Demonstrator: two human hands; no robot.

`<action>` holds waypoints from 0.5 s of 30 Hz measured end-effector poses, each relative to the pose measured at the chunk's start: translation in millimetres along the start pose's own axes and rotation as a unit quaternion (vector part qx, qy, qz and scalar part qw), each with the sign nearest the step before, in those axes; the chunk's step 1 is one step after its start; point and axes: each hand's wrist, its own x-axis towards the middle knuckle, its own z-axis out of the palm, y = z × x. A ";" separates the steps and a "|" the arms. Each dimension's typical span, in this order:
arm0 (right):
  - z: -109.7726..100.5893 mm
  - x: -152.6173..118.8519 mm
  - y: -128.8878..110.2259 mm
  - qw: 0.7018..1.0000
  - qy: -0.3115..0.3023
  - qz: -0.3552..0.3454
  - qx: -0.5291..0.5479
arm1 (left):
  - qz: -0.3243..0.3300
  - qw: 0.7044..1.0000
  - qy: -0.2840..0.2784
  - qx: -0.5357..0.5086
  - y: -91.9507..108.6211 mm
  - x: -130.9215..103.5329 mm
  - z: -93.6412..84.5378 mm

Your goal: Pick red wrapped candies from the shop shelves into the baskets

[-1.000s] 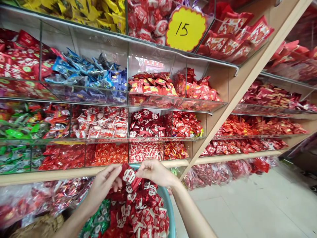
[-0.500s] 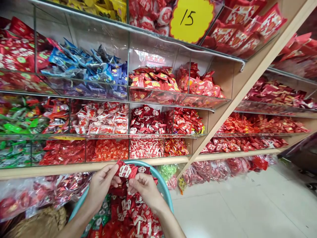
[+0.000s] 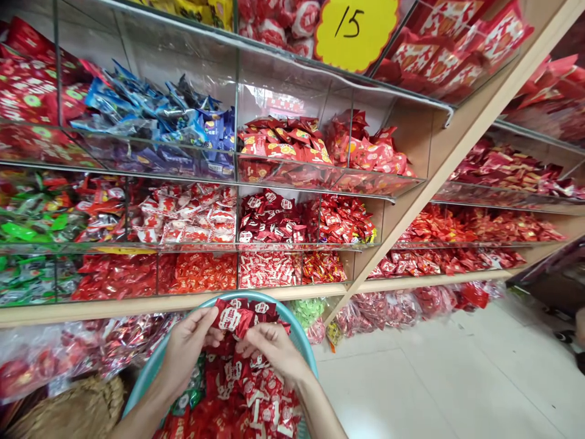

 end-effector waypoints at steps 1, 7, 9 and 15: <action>-0.8 0.1 2.2 1.000 0.005 0.001 0.012 | 0.000 1.000 0.005 -0.002 -0.6 -0.6 0.7; -3.6 6.1 6.2 0.992 0.090 -0.029 0.080 | 0.007 1.000 0.006 0.002 0.3 -2.2 3.2; -12.9 5.8 7.5 0.984 0.156 -0.058 0.063 | 0.012 0.999 0.029 -0.014 0.3 -0.9 -3.7; -65.2 -30.5 29.1 0.936 0.333 -0.095 0.059 | -0.012 0.991 0.124 -0.051 -15.8 -1.7 -59.6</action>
